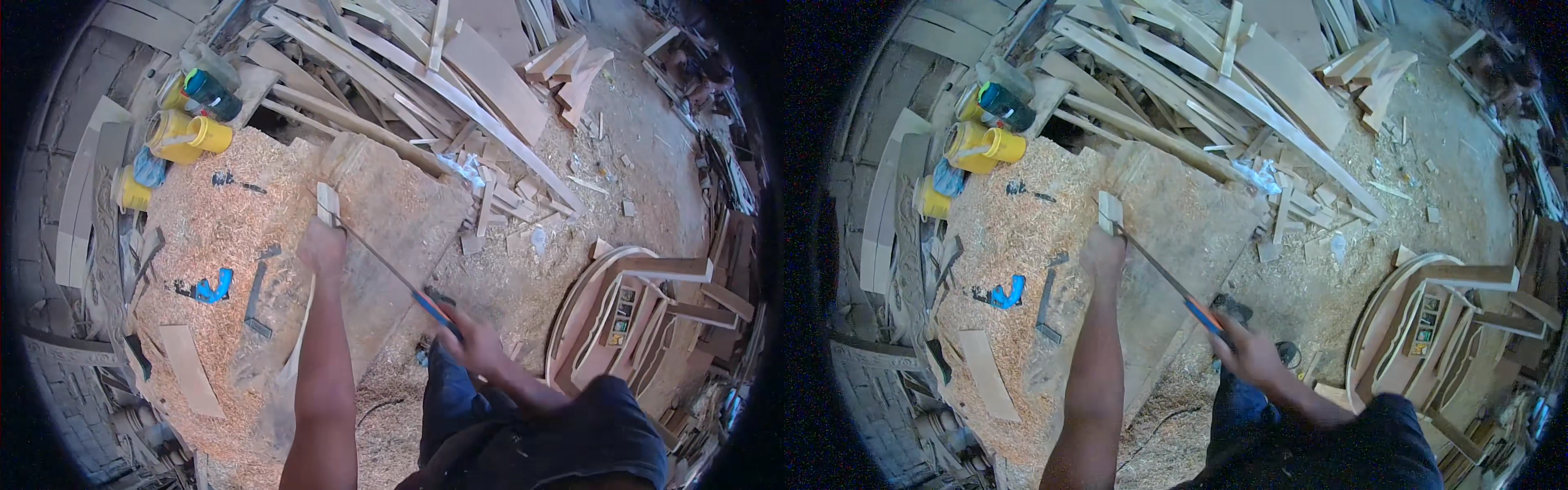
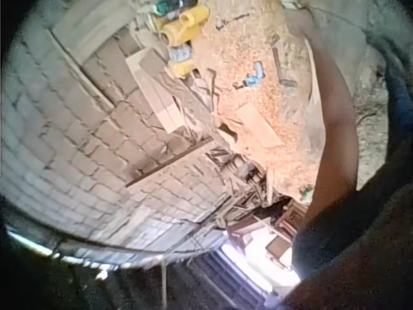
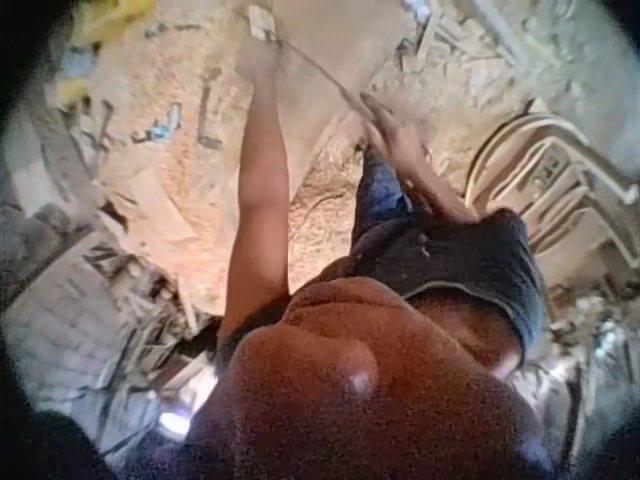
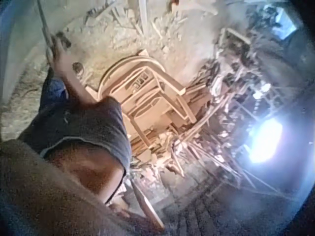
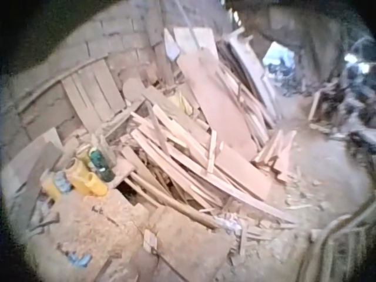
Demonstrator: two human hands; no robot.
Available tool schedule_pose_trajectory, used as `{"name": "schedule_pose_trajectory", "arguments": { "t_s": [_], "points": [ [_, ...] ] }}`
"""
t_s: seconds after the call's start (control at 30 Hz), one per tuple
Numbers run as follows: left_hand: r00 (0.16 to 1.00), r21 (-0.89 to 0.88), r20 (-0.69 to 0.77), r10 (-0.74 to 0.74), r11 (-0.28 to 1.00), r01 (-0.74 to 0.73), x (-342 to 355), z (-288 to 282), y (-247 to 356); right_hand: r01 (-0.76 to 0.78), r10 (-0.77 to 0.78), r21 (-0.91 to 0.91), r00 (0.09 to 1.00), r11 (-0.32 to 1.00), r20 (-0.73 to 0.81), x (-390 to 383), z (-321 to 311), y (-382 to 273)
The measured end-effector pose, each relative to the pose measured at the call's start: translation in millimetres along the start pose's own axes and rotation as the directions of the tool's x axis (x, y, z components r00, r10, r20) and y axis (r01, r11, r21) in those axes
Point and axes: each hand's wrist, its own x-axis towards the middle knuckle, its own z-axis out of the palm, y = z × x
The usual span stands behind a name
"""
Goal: Sawing a wood plank and fitting curved wooden trims to a furniture frame.
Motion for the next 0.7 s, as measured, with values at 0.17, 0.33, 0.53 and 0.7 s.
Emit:
{"name": "schedule_pose_trajectory", "arguments": {
  "t_s": [0.17,0.33,0.53,0.7],
  "points": [
    [1.000,0.004,-0.025,-0.014,1.000,0.014,-1.9,-2.3,9.5,-0.036,0.037,-0.054,0.999,0.998,0.018,73.8,17.6,-3.2],
    [0.999,-0.013,-0.034,0.030,0.999,-0.030,0.9,4.2,12.8,0.078,-0.095,-0.265,0.994,0.961,-0.052,132.0,54.9,-19.3],
    [0.999,-0.022,-0.031,0.017,1.000,-0.018,-2.9,-0.3,3.1,0.018,-0.022,-0.101,0.999,0.995,-0.038,-2.3,-2.1,5.6],
    [1.000,-0.038,-0.009,0.028,0.999,-0.028,-1.4,-6.0,15.9,-0.008,0.008,-0.114,1.000,0.993,0.003,101.5,41.2,6.5]
  ]
}}
